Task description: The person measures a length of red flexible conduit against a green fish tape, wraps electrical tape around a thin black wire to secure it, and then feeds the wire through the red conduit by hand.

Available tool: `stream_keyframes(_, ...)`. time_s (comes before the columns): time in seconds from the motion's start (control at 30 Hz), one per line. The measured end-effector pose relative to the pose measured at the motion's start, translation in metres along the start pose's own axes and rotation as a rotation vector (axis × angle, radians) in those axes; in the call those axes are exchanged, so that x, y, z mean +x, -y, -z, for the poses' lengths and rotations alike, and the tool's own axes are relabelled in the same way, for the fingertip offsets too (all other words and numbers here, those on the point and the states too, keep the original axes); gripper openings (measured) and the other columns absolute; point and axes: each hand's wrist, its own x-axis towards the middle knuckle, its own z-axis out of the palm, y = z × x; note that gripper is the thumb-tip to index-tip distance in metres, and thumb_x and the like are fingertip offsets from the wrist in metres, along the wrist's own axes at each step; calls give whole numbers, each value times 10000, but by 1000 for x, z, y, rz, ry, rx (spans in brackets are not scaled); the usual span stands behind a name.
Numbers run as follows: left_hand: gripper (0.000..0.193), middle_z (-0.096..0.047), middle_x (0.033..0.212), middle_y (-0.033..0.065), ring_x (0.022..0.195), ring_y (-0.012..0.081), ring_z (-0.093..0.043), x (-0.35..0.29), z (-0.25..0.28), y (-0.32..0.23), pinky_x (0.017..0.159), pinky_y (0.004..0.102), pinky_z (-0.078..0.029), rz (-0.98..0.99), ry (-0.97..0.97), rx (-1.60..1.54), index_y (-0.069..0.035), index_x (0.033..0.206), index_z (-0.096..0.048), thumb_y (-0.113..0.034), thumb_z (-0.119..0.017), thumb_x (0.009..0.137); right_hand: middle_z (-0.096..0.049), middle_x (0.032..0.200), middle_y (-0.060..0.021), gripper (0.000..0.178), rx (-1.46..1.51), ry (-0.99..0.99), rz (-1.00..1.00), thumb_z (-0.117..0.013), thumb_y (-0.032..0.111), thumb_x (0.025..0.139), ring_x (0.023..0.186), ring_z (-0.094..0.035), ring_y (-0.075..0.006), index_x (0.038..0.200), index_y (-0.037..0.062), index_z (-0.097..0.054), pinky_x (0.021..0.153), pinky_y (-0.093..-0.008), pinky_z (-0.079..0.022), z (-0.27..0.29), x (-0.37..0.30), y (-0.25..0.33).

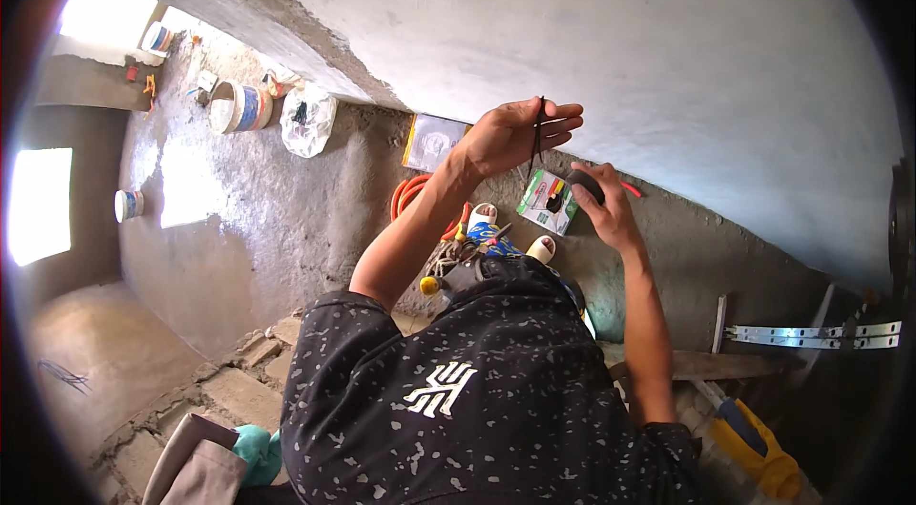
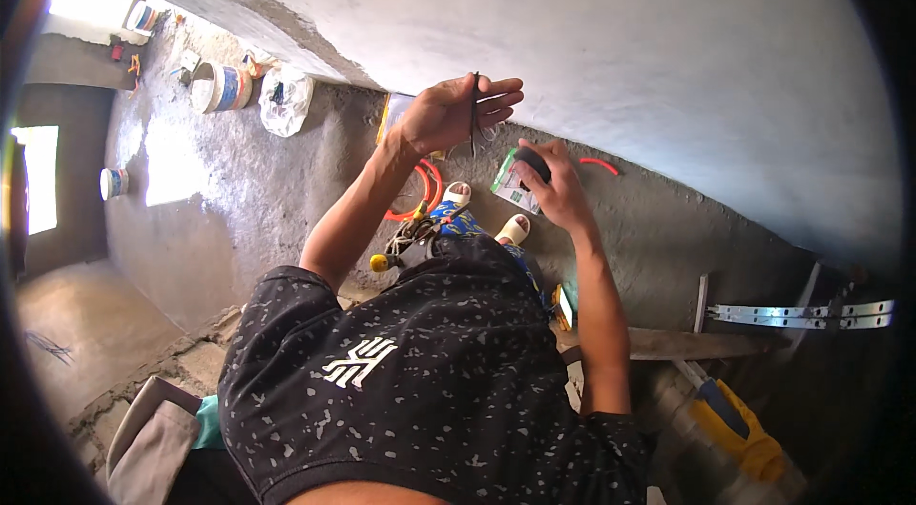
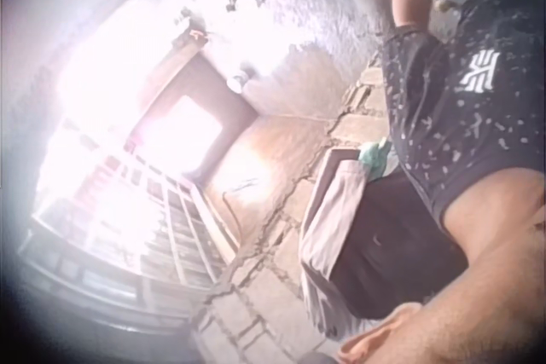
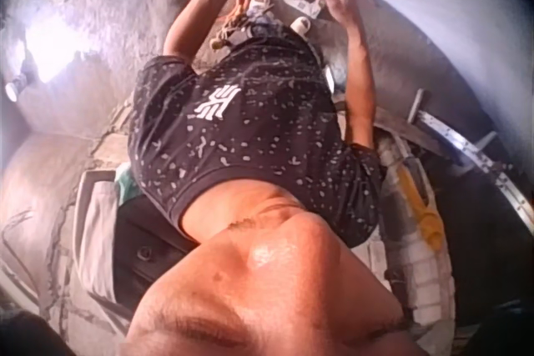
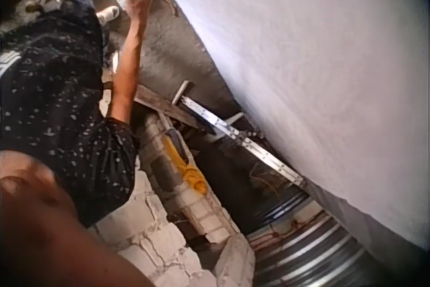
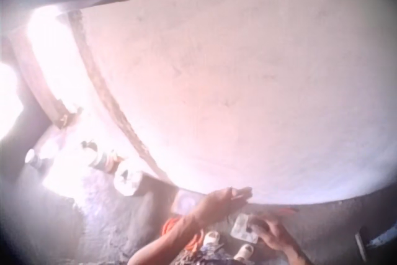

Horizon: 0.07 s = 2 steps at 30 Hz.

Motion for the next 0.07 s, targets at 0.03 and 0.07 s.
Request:
stream_keyframes(0.03, 252, -377, 1425, 220, 1338, 336, -352, 3, 1, -2, 1123, 443, -290, 14, -6, -21, -61, 973, -612, -289, -507, 963, -511, 1021, -91, 467, -250, -53, 47, -669, 309, 841, 1063, -476, -232, 1225, 56, -585, 946, -345, -374, -1, 2, -2)
stream_keyframes(0.07, 249, -370, 1430, 220, 1339, 337, -351, 6, 2, -5, 1120, 441, -295, 20, 3, -27, -60, 1001, -605, -293, -530, 952, -513, 1030, -92, 507, -500, -107, 95, -682, 354, 837, 1059, -486, -252, 1239, 63, -577, 944, -353, -382, -3, 4, -3)
